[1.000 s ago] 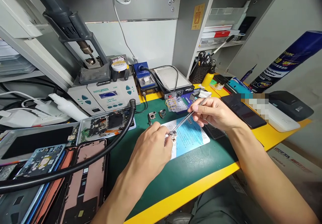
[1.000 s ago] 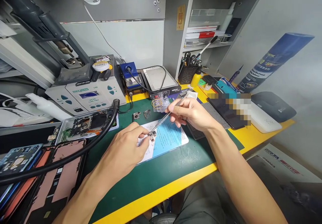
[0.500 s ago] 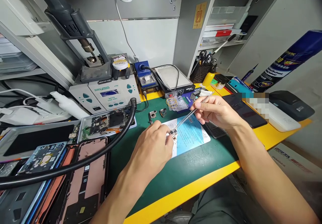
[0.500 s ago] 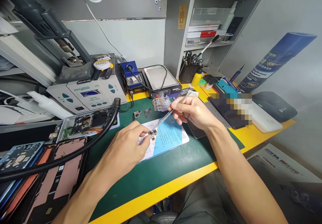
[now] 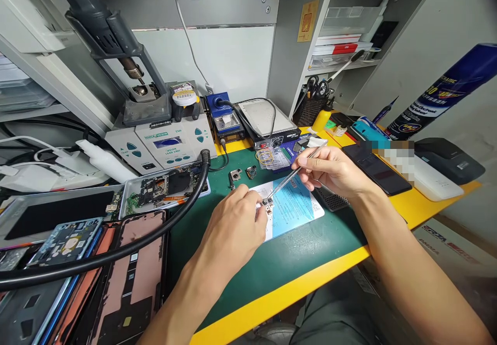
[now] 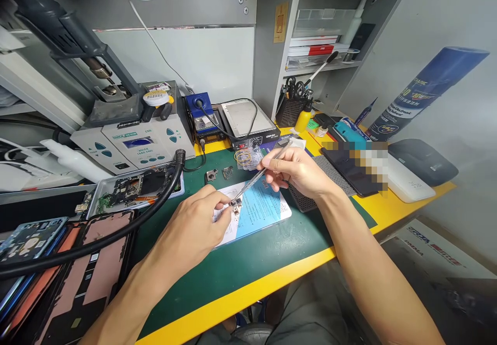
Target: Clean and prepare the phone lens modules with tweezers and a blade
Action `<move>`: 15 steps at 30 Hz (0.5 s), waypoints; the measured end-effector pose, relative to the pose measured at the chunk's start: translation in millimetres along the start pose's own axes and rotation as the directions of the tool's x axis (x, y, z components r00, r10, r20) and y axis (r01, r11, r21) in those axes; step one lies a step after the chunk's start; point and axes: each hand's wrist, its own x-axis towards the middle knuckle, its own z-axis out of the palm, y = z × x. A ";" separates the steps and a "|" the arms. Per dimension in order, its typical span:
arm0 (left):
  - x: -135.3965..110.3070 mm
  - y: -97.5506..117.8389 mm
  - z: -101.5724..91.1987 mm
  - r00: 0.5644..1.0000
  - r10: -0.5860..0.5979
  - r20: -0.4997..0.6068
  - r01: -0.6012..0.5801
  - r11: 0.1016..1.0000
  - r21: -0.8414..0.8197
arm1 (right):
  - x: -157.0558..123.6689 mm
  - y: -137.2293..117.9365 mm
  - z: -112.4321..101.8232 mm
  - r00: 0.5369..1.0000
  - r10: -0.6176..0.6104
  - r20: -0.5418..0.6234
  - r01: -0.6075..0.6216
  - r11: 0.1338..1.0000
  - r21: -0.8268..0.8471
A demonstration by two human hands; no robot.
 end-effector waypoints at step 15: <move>0.6 2.0 -1.7 1.000 0.005 0.001 -0.005 1.000 0.019 | -1.1 -1.8 0.7 1.000 0.018 -0.011 -0.018 1.000 -0.007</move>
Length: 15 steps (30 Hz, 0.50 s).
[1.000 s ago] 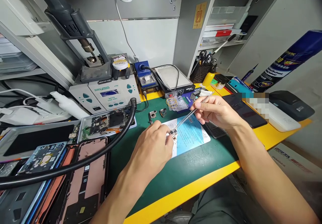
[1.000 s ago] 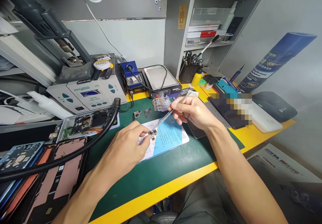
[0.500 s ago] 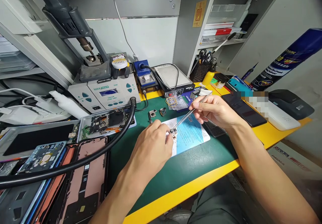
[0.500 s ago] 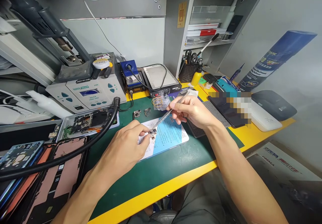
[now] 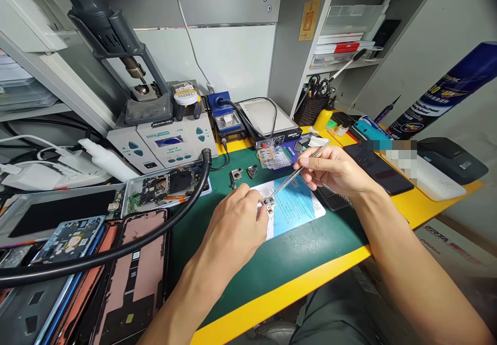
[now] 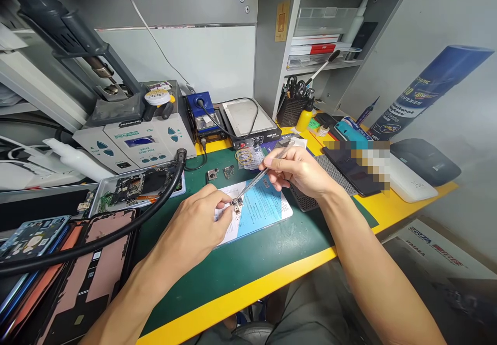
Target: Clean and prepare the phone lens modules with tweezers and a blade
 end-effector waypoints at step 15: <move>0.4 0.2 0.0 1.000 -0.001 0.005 0.001 1.000 -0.010 | 0.2 -0.6 2.9 1.000 -0.009 -0.010 0.010 1.000 0.021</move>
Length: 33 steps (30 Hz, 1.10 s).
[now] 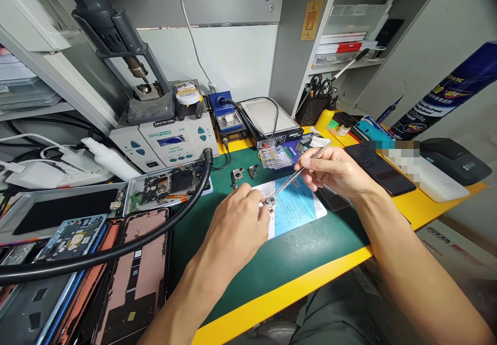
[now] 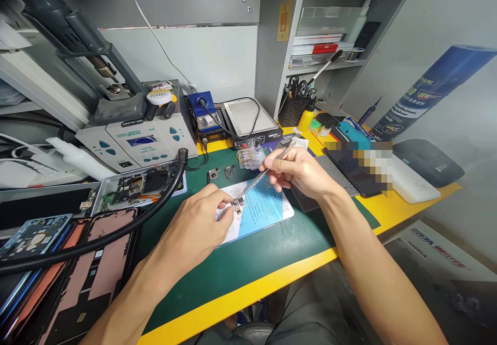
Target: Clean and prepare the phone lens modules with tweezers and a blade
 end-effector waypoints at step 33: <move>0.2 -0.5 0.0 1.000 0.005 -0.001 -0.005 1.000 0.019 | 0.6 1.6 -2.0 1.000 0.014 -0.011 -0.015 1.000 -0.026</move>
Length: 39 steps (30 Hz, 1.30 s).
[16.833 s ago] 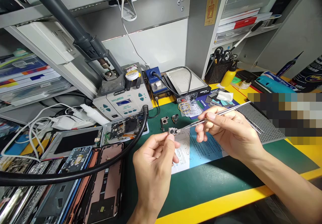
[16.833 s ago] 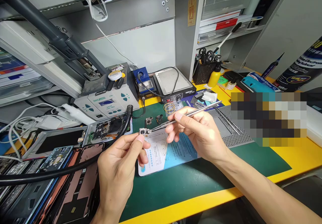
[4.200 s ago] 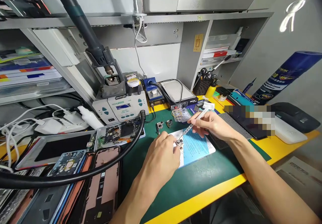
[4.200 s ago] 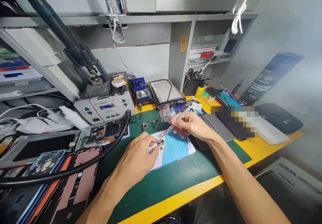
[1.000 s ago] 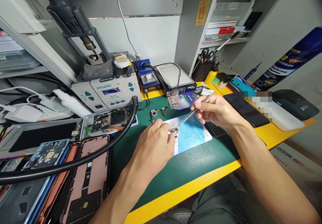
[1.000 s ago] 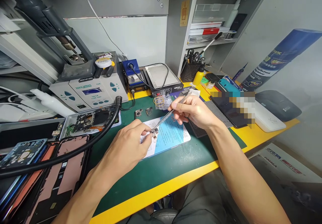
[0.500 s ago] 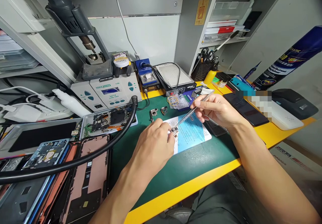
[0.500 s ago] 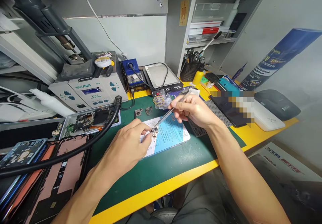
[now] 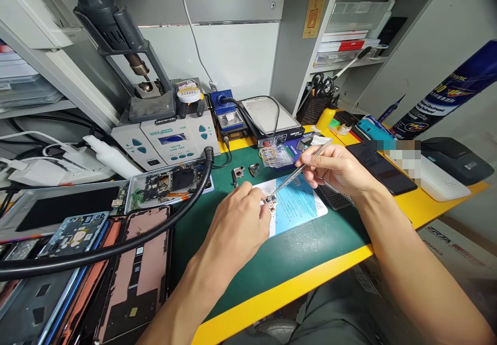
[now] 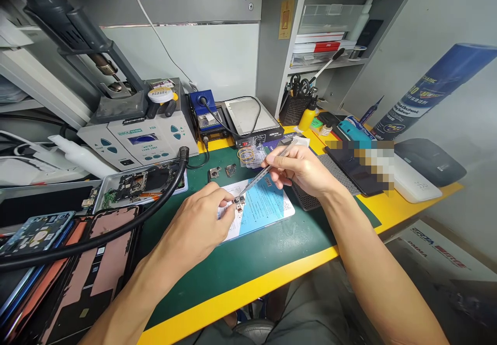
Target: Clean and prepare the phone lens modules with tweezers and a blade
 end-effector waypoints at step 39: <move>-1.6 -0.7 1.1 1.000 0.012 -0.001 -0.012 1.000 0.008 | 0.3 1.5 -1.8 1.000 0.009 -0.022 -0.008 0.999 0.047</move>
